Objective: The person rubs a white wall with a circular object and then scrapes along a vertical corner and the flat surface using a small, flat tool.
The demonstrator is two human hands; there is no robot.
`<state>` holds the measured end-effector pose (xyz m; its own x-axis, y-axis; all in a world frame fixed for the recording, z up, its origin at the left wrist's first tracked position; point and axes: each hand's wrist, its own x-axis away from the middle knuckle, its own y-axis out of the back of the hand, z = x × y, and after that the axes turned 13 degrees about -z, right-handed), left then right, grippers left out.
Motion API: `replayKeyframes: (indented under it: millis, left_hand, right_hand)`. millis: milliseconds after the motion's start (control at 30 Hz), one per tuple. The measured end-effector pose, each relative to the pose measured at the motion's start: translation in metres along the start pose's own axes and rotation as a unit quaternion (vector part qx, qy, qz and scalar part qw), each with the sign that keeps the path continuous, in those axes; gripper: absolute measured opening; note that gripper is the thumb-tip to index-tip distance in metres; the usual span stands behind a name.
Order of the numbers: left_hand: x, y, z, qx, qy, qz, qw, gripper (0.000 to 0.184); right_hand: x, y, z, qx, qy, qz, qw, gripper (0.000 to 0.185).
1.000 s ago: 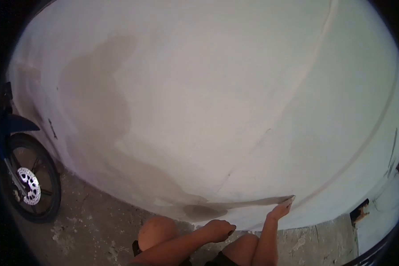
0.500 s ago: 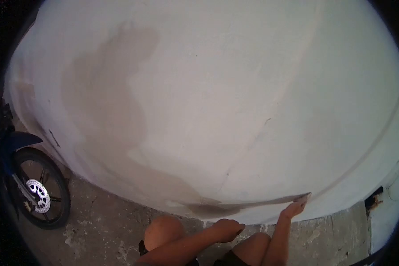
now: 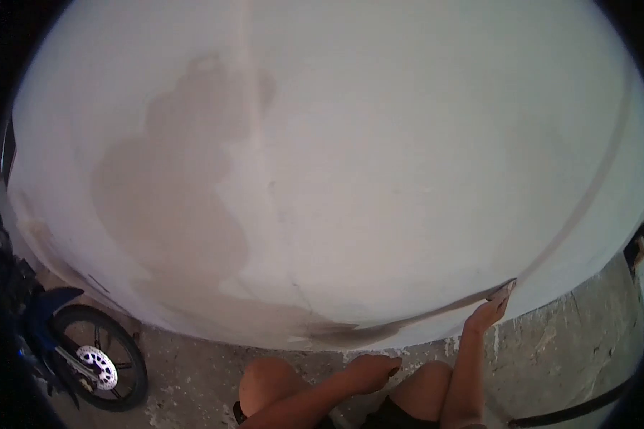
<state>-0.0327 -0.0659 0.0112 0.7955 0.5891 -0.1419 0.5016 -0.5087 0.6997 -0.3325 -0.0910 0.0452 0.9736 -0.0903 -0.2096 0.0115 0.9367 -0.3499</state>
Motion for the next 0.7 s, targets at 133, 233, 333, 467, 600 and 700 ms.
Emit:
replayKeyframes:
  millis: [133, 233, 333, 467, 600, 700]
  left_hand:
    - [-0.002, 0.000, -0.013, -0.003, 0.030, -0.020, 0.999, 0.007]
    - [0.004, 0.006, -0.022, -0.011, 0.051, -0.056, 0.997, 0.007]
    - [0.003, 0.017, -0.041, -0.024, 0.063, -0.055, 0.996, 0.006]
    - [0.009, 0.024, -0.048, -0.033, 0.056, -0.106, 0.992, 0.005]
    - [0.005, 0.029, -0.065, -0.046, 0.062, -0.121, 0.990, 0.006]
    - [0.003, 0.029, -0.078, -0.038, 0.033, -0.156, 0.987, 0.006]
  right_hand:
    - [-0.011, 0.006, -0.008, 0.029, -0.054, -0.010, 0.998, 0.057]
    - [-0.001, 0.001, 0.015, -0.027, -0.115, -0.007, 0.993, 0.057]
    - [0.004, -0.002, 0.021, -0.029, -0.097, -0.007, 0.995, 0.059]
    - [-0.001, -0.002, -0.010, -0.077, -0.069, 0.006, 0.995, 0.054]
    - [0.010, -0.003, 0.003, -0.082, -0.075, 0.012, 0.994, 0.054]
    - [0.022, -0.003, 0.029, -0.094, -0.123, 0.011, 0.988, 0.053]
